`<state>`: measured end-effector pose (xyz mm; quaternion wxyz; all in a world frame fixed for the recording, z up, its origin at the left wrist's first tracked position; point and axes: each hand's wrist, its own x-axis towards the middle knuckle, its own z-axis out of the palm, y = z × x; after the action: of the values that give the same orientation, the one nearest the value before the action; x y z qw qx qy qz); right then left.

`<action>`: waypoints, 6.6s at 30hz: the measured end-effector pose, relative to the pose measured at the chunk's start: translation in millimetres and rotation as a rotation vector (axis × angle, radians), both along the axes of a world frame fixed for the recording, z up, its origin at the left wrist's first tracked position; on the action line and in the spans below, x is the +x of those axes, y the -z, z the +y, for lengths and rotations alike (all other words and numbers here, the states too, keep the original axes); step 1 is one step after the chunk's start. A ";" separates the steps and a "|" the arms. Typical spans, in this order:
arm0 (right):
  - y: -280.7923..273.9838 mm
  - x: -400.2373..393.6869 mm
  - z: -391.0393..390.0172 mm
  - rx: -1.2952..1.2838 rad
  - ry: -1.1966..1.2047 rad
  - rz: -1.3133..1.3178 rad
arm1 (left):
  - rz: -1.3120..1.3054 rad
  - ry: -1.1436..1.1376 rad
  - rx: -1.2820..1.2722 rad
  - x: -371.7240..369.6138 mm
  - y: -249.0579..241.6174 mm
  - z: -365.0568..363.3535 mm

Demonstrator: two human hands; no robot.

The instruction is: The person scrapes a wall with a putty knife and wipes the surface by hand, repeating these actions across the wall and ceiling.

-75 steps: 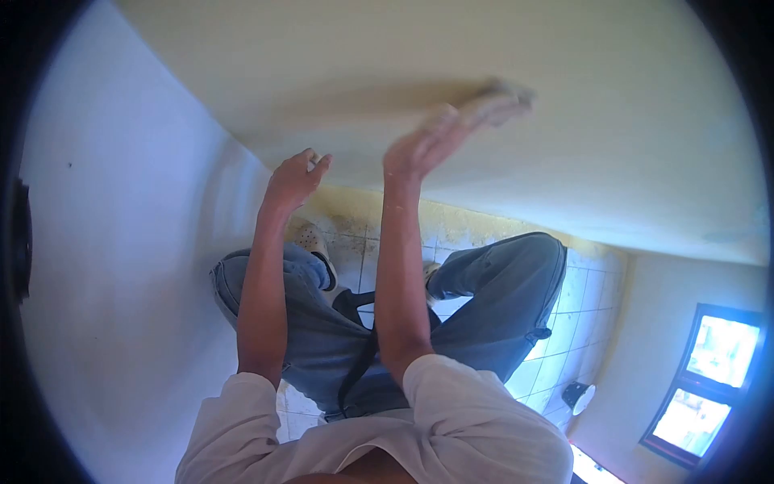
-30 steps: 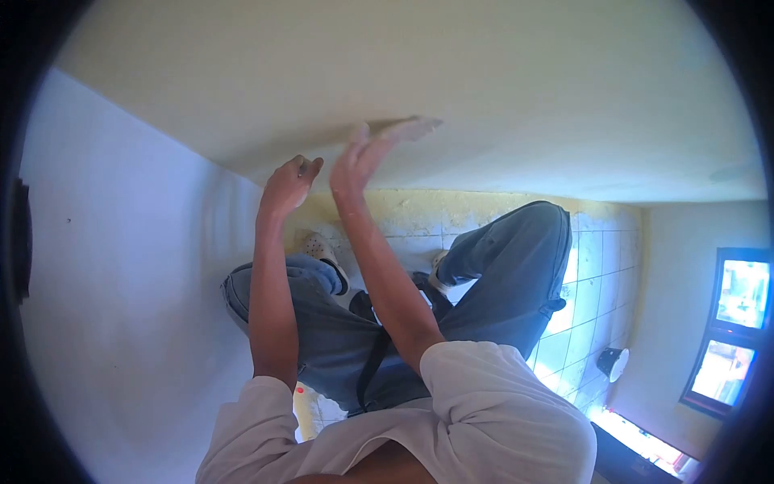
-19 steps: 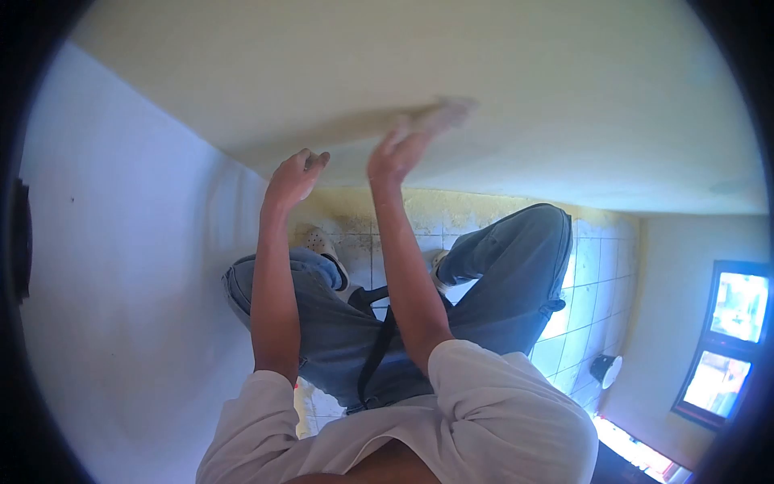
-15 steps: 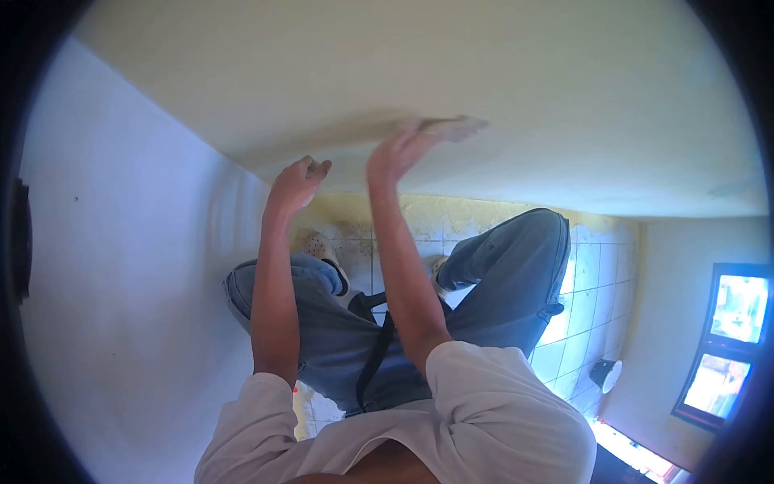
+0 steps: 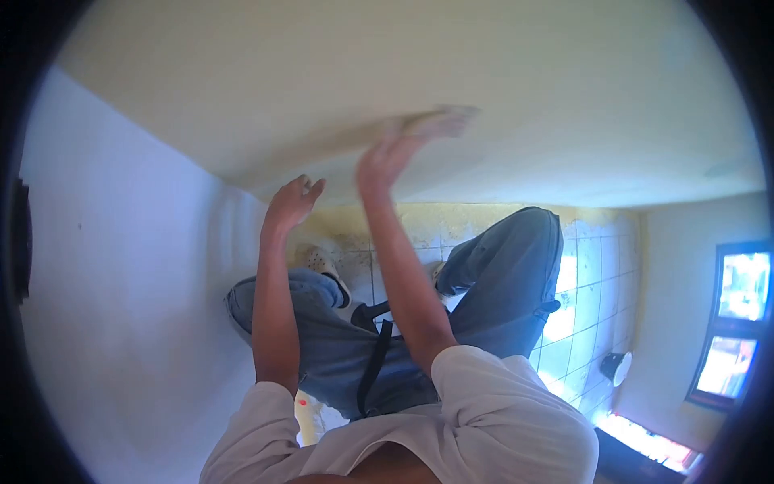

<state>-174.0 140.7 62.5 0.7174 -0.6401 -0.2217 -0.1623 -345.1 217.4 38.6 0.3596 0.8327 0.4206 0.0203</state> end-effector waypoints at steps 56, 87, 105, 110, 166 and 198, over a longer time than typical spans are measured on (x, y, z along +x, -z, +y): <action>7.5 177.4 -127.2 0.560 -0.405 1.378 | 0.063 0.113 -0.059 13.2 18.3 -3.0; 12.4 106.6 -110.4 1.050 -0.340 1.529 | 0.135 0.422 0.017 76.1 28.7 -64.6; 62.6 61.8 -47.9 0.957 -0.464 1.550 | 0.235 0.384 -0.042 52.9 32.8 -40.1; 65.0 58.3 -48.7 0.969 -0.583 1.517 | 0.282 0.370 -0.065 56.9 36.5 -26.8; 119.0 34.1 -49.6 1.000 -0.436 1.636 | 0.102 0.186 -0.007 25.1 42.7 -11.6; 153.9 53.2 -30.2 1.052 -0.625 1.510 | 0.153 0.246 -0.016 30.9 67.1 18.8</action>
<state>-120.8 110.5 -91.5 0.8759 -0.0854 0.2379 0.4109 -314.2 236.2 -28.5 0.3330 0.8741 0.3417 -0.0909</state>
